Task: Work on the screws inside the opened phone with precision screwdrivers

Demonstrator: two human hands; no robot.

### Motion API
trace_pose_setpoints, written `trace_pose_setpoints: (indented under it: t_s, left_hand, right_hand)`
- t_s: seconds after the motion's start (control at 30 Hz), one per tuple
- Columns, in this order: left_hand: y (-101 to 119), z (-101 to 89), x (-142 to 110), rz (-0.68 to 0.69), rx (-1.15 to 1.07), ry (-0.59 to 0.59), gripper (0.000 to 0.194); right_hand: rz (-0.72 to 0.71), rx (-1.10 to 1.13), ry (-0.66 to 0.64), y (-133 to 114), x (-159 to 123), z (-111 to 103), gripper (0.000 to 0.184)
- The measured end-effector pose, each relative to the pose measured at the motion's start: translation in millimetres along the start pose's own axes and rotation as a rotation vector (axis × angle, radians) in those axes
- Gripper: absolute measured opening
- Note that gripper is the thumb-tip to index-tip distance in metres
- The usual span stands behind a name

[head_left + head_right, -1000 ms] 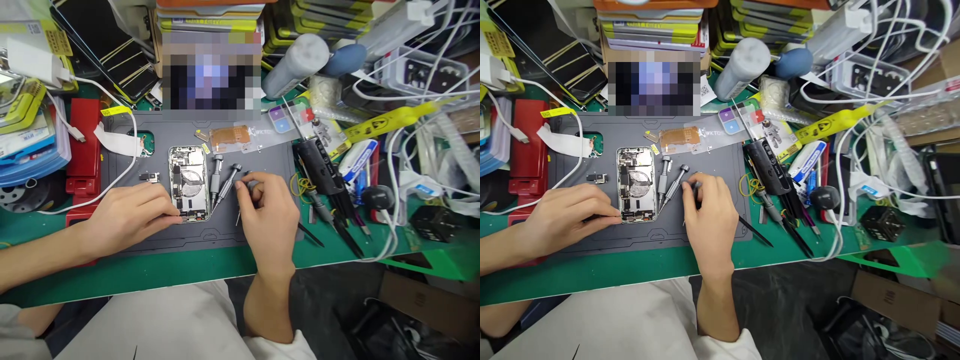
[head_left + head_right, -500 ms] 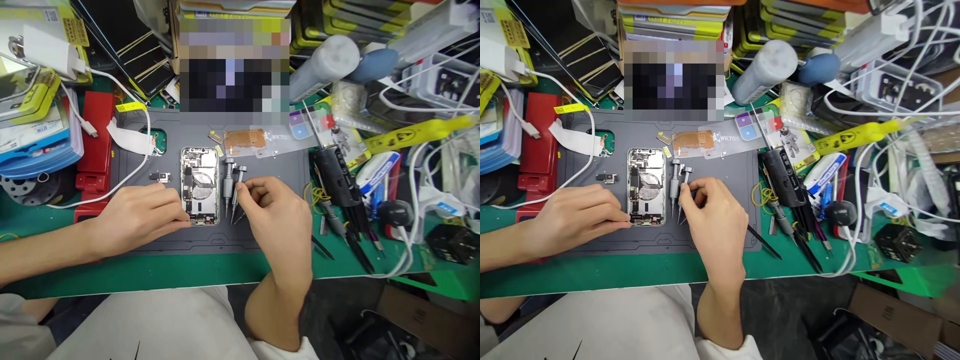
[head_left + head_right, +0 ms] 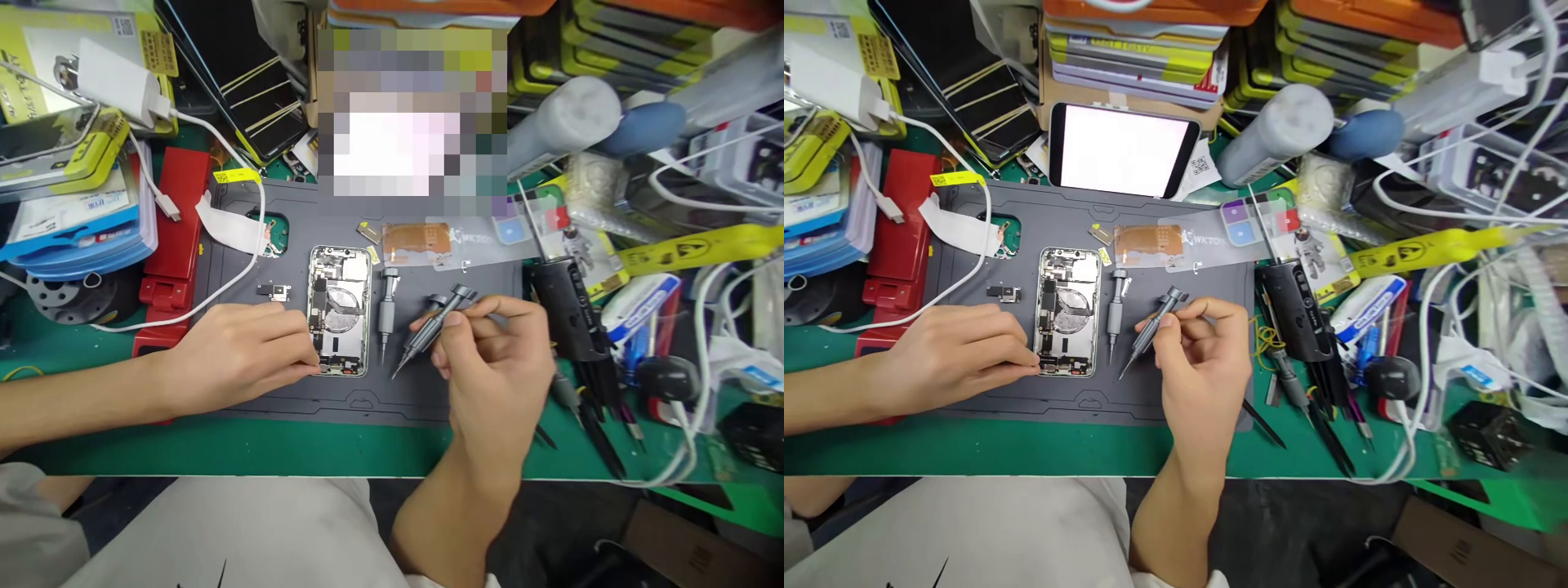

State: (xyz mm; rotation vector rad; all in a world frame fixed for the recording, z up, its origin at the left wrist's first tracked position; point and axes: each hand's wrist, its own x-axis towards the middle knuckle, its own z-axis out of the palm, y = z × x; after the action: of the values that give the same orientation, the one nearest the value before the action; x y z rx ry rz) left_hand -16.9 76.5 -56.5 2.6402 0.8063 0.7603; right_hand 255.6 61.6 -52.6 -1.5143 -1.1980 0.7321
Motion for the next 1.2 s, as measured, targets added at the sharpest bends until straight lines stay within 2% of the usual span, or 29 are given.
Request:
trace_pose_setpoints:
  t_s: [0.1,0.2,0.27,0.4,0.47,0.53,0.63,0.77,1.0,1.2]
  left_hand:
    - [-0.6,0.5,-0.1,0.0,-0.02,0.003,0.019]
    - [-0.6,1.2,0.3,0.008,-0.015,0.019,0.02]
    - [-0.2,2.0,0.2,0.003,-0.013,0.028,0.021]
    - [1.0,3.6,-0.6,-0.012,-0.015,0.051,0.019]
    - [1.3,3.9,-0.5,-0.021,-0.015,0.062,0.019]
    - [1.3,3.9,-0.4,-0.031,-0.004,0.073,0.019]
    - [0.7,3.9,-0.7,-0.034,0.01,0.109,0.018]
    - [-0.6,4.0,-1.7,-0.024,-0.008,0.143,0.012]
    - [0.1,3.6,-1.3,-0.034,-0.013,0.134,0.011]
    - [0.8,2.3,0.3,-0.036,-0.009,0.132,0.012]
  right_hand:
    - [-0.008,0.069,0.036,-1.1,0.1,0.8,0.03]
    - [-0.015,0.173,0.073,-3.2,-5.5,2.6,0.045]
    - [-0.015,0.241,0.037,-4.3,-14.1,7.1,0.053]
    - [-0.073,0.343,-0.11,-2.3,-38.2,25.3,0.047]
    - [-0.108,0.331,-0.089,0.6,-49.1,35.3,0.052]
    - [-0.137,0.307,-0.014,3.3,-57.0,43.1,0.051]
    - [-0.088,0.364,0.045,4.0,-63.6,49.0,0.049]
    - [0.029,0.491,0.039,-0.3,-67.1,50.0,0.047]
    - [0.048,0.509,-0.005,-2.6,-70.8,50.3,0.048]
    - [0.043,0.502,0.009,-1.3,-69.8,51.3,0.047]
